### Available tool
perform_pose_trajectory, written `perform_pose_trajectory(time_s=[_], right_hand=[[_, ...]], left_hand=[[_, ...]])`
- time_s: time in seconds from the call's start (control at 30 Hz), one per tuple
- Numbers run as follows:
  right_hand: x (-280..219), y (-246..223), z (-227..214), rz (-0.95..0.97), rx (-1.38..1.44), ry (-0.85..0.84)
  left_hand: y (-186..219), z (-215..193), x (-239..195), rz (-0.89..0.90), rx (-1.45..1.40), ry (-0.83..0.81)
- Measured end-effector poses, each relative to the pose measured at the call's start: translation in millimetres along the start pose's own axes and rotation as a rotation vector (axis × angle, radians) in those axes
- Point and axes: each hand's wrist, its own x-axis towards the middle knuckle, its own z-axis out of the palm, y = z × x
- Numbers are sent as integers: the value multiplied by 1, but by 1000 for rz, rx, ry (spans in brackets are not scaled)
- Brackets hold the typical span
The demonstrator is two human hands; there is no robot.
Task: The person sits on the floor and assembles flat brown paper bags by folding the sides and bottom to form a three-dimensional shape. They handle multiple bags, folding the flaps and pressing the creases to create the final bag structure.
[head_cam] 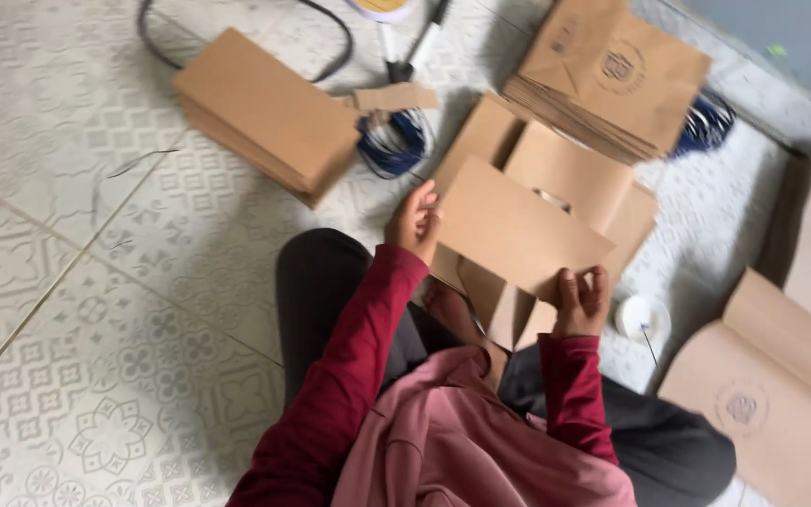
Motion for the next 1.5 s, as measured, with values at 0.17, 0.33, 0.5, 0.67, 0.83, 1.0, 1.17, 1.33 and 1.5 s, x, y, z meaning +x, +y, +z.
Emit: perform_pose_trajectory(time_s=[0.17,0.33,0.5,0.67,0.83,1.0,1.17,1.33,1.5], right_hand=[[-1,3,-112,99,-123,277],[9,45,-174,150,-227,260],[5,33,-175,231,-347,196],[16,40,-146,244,-367,121],[20,26,-97,276,-355,37],[10,-11,-65,245,-513,10],[8,-32,-54,230,-587,9],[12,-16,-64,227,-533,30],[16,-9,-67,200,-464,45]], left_hand=[[-101,104,-43,-43,664,-283],[-76,149,-59,-118,1044,-398],[-100,153,-44,-189,1077,-396],[-118,119,-20,-421,270,-369],[-143,103,-6,-447,4,-420],[-131,97,-11,-401,-256,-434],[-119,100,-12,-380,-361,-441],[-124,94,-12,-365,-400,-479],[-122,89,-14,-368,-454,-501]])
